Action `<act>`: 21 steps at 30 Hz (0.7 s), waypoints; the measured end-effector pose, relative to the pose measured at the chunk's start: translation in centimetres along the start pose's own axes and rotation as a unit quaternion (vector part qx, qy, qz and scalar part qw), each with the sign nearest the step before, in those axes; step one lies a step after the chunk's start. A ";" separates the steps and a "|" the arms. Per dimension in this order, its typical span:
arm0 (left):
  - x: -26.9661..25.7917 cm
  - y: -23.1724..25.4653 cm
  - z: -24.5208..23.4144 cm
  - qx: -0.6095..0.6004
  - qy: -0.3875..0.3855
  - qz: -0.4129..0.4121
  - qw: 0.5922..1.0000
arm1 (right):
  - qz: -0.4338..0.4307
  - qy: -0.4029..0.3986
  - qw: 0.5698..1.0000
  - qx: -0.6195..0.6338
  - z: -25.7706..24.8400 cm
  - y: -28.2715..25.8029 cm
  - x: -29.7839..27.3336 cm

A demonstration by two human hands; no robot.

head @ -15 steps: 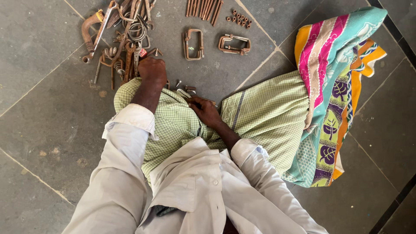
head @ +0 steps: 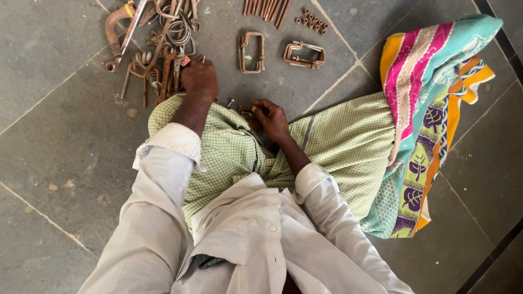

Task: The person sits on the floor and assembles metal parts by hand. They pick up small metal rods and rectangular frames, insert the rods into the frames, and place the assembled pieces on the floor.

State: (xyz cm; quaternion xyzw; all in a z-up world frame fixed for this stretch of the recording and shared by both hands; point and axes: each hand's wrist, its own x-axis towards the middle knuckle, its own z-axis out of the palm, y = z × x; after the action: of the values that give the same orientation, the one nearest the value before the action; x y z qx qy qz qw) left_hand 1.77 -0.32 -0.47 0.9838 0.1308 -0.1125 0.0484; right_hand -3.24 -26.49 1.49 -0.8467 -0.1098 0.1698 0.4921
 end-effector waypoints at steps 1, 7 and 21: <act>0.1 0.2 -0.2 -0.002 0.003 -0.001 1.000 | -0.007 0.000 1.000 -0.009 0.3 0.3 0.4; -0.2 -0.7 -3.5 0.065 -0.100 -0.048 0.992 | -0.001 0.020 1.000 0.002 0.8 2.0 0.5; 1.8 -2.0 0.1 -0.387 0.114 -0.202 0.893 | -0.002 0.047 0.999 -0.012 1.2 1.9 -0.5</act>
State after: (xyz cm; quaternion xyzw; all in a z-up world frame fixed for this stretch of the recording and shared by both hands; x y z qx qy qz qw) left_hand 2.85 2.02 -1.13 0.8458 0.3645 0.0522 0.3860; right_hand -4.17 -26.60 -0.62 -0.8594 -0.0900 0.1271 0.4871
